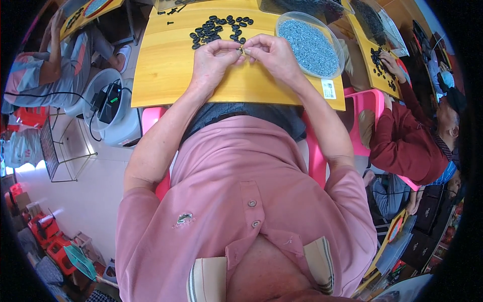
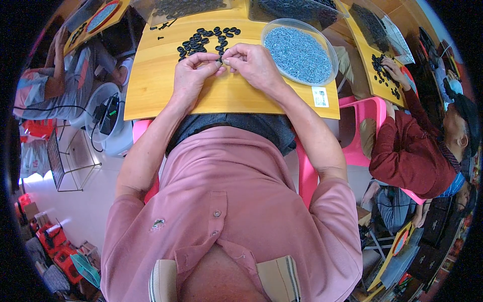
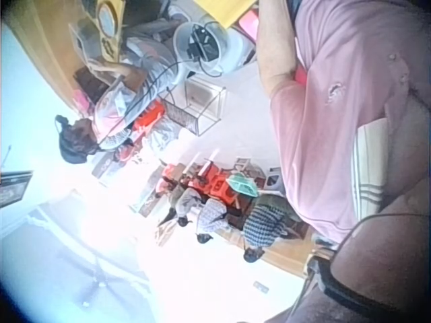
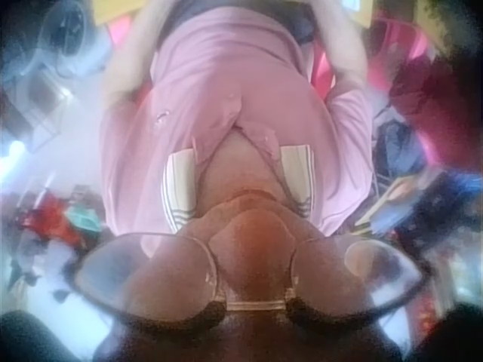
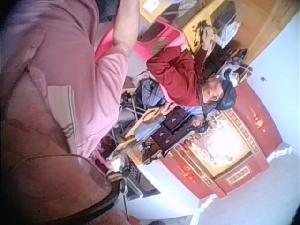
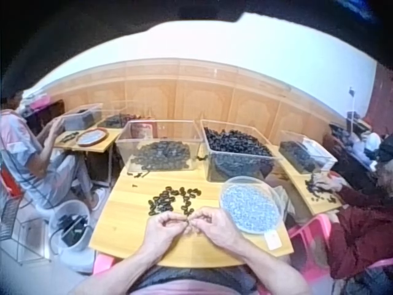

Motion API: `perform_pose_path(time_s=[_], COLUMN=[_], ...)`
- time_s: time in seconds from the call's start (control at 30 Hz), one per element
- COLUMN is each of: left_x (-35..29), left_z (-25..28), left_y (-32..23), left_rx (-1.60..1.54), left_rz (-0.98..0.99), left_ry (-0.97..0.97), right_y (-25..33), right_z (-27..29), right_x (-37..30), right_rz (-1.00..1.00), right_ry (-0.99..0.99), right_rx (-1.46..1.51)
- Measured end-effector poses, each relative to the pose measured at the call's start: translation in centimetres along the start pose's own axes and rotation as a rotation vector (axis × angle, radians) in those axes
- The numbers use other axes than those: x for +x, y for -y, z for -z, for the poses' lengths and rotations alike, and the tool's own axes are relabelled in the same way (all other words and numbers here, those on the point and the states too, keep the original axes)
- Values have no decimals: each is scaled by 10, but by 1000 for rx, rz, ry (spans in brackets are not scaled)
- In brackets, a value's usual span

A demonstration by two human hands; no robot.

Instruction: The person assembles small black plastic components by manually inserting blue pins into them.

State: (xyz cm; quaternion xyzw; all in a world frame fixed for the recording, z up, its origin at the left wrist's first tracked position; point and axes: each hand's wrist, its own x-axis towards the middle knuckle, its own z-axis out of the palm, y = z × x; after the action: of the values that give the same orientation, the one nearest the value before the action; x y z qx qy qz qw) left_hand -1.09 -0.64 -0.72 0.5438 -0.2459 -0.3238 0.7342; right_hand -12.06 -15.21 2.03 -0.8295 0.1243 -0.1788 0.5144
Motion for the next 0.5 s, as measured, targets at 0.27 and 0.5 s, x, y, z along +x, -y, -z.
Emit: perform_pose_path(time_s=[0.27, 0.5], left_x=[-1, -2], left_z=[-1, -1], left_y=[-1, -4], left_rx=[15, 17], left_rz=[-8, -15], left_ry=[6, 20], right_y=[13, 5], right_z=[0, -1], right_x=[-3, -3], right_rz=[-31, -11], right_ry=[22, -11], right_rx=[-2, 132])
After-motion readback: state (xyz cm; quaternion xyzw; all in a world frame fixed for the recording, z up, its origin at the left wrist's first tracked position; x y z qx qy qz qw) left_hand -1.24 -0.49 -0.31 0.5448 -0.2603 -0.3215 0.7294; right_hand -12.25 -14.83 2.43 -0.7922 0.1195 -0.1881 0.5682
